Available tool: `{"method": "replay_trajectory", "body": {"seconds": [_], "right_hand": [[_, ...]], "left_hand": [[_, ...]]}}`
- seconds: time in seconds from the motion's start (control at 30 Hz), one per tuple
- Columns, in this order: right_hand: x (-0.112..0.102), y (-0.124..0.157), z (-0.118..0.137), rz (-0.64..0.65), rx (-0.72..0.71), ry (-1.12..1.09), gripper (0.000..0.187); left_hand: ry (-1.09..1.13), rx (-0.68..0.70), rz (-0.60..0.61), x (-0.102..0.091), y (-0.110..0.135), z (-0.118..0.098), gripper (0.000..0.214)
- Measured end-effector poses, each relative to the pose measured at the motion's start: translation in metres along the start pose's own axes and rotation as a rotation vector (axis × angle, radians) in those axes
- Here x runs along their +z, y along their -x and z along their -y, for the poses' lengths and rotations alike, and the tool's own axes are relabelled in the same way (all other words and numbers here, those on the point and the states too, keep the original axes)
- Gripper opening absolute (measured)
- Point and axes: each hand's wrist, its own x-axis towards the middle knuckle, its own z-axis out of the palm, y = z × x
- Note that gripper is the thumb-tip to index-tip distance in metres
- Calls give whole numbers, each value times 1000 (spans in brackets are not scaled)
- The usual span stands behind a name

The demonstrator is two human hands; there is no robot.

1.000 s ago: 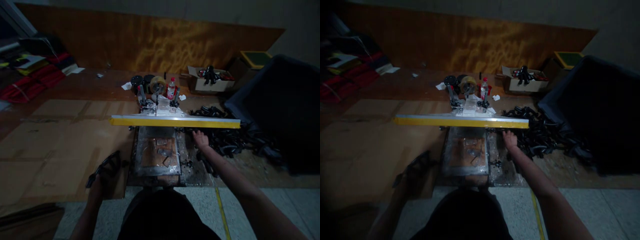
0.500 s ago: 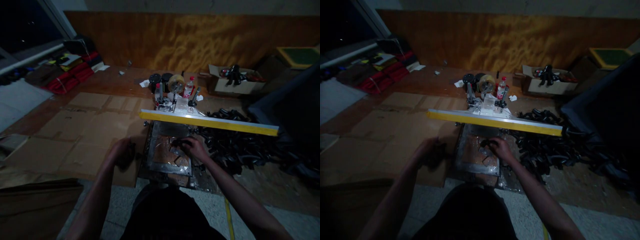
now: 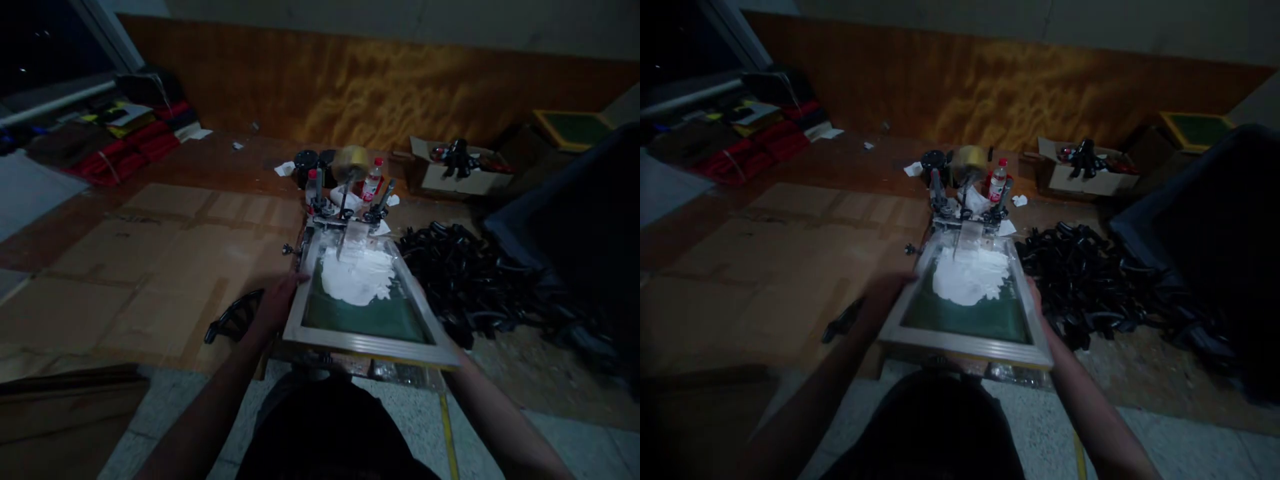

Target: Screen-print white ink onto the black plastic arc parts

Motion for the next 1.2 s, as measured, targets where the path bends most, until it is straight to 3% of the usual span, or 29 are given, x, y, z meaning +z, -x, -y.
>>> {"method": "replay_trajectory", "body": {"seconds": [0.1,0.17,0.23,0.33,0.43,0.57,0.67,0.77,0.87,1.0,1.1,1.2], "right_hand": [[-22,-18,-10,-226,138,51,35],[-25,-38,8,-330,117,68,49],[-22,-58,38,-282,20,103,60],[-8,-72,80,6,-33,177,39],[9,-55,96,201,-68,236,24],[17,-13,89,295,-374,239,27],[9,-4,83,373,-512,180,23],[6,-8,86,296,-422,167,19],[17,-2,87,198,-390,190,25],[26,9,84,252,-448,143,28],[11,-13,87,182,-345,82,34],[-17,-53,86,36,-185,80,55]], "left_hand": [[40,-135,85,12,12,48,59],[53,-207,116,23,11,74,69],[14,-206,108,31,6,93,68],[-35,-162,103,34,-2,106,61],[-32,-183,123,34,-3,106,57],[-13,-190,124,35,0,103,57],[20,-178,115,36,1,102,58],[42,-193,112,36,1,100,61],[62,-221,114,35,2,98,66],[76,-198,94,34,4,95,66],[92,-198,126,30,5,85,69],[101,-174,135,20,7,62,69]]}}
